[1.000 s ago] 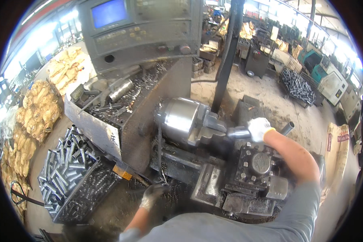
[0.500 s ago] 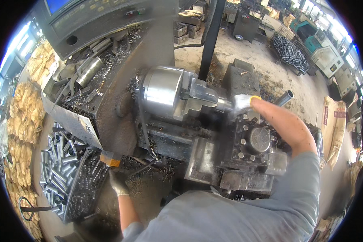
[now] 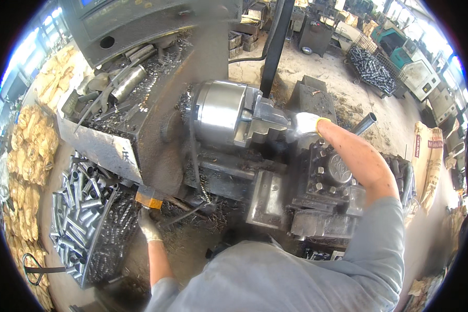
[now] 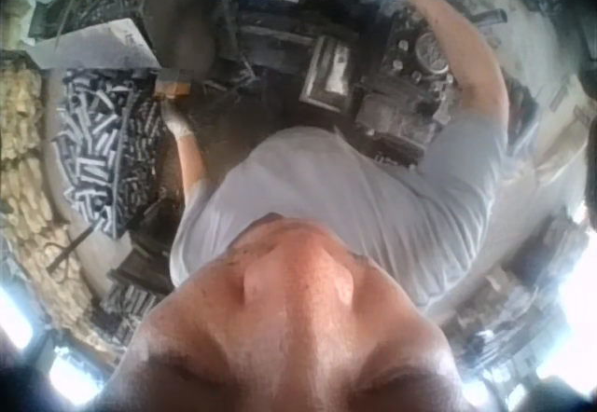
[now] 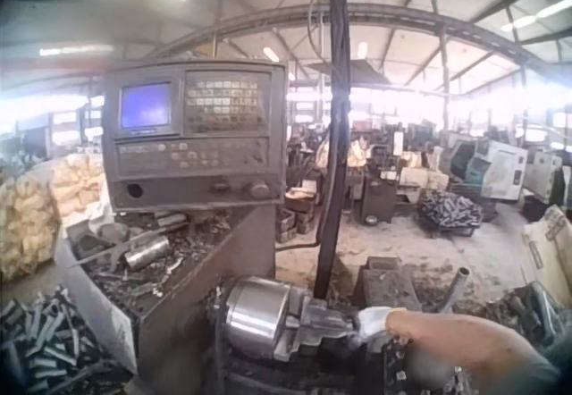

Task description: The person repeatedly loads cylindrical metal parts into a lathe chuck, operates the machine, and removes the finished parts. The person places the processed parts into a nearby bin.

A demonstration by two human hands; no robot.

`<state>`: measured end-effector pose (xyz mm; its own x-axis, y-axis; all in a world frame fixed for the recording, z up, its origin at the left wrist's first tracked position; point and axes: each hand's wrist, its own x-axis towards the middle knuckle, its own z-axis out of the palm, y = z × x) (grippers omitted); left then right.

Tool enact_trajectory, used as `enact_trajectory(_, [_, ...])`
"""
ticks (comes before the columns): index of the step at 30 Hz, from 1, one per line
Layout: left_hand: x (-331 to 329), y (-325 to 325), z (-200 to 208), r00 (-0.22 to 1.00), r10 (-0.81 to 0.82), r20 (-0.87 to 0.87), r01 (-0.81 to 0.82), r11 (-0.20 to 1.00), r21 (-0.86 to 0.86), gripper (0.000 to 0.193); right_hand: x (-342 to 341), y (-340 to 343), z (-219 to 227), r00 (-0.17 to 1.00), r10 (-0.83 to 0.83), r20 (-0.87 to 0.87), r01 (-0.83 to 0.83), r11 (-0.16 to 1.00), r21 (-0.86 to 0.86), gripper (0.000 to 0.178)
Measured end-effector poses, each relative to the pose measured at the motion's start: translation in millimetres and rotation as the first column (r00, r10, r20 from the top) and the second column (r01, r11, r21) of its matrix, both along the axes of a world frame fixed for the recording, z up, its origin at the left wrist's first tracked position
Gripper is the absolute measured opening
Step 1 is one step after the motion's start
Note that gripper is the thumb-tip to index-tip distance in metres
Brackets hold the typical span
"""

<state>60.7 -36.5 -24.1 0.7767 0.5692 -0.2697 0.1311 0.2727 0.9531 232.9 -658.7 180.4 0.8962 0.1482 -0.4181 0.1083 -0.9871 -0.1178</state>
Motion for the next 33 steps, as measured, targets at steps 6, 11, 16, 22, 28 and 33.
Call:
enact_trajectory(6, [-24,12,7,0.998,-0.043,-0.050,0.057,0.938,0.341,0.037,-97,23,82,0.831,-0.344,0.438,0.205,0.920,0.334,0.057])
enact_trajectory(11, [-15,-20,100,0.908,-0.272,0.320,-0.233,0.307,0.923,0.038,-234,66,90,0.499,-0.493,0.713,0.007,0.825,0.565,0.026])
enact_trajectory(16, [65,-105,215,0.440,-0.772,0.459,-0.394,0.293,0.871,0.035,-310,129,60,0.689,-0.458,0.562,-0.094,0.713,0.695,0.029])
enact_trajectory(22, [198,-215,328,0.698,-0.690,0.192,-0.274,-0.008,0.962,0.049,-344,149,2,0.824,-0.547,0.147,0.208,0.533,0.820,0.027])
enact_trajectory(28, [293,-251,362,0.934,-0.358,0.009,-0.067,-0.148,0.987,0.081,-379,127,-48,0.779,-0.627,-0.009,0.351,0.424,0.835,0.030])
enact_trajectory(33, [323,-267,365,0.944,-0.292,-0.156,0.087,-0.235,0.968,0.089,-386,109,-67,0.811,-0.582,-0.063,0.407,0.484,0.775,0.036])
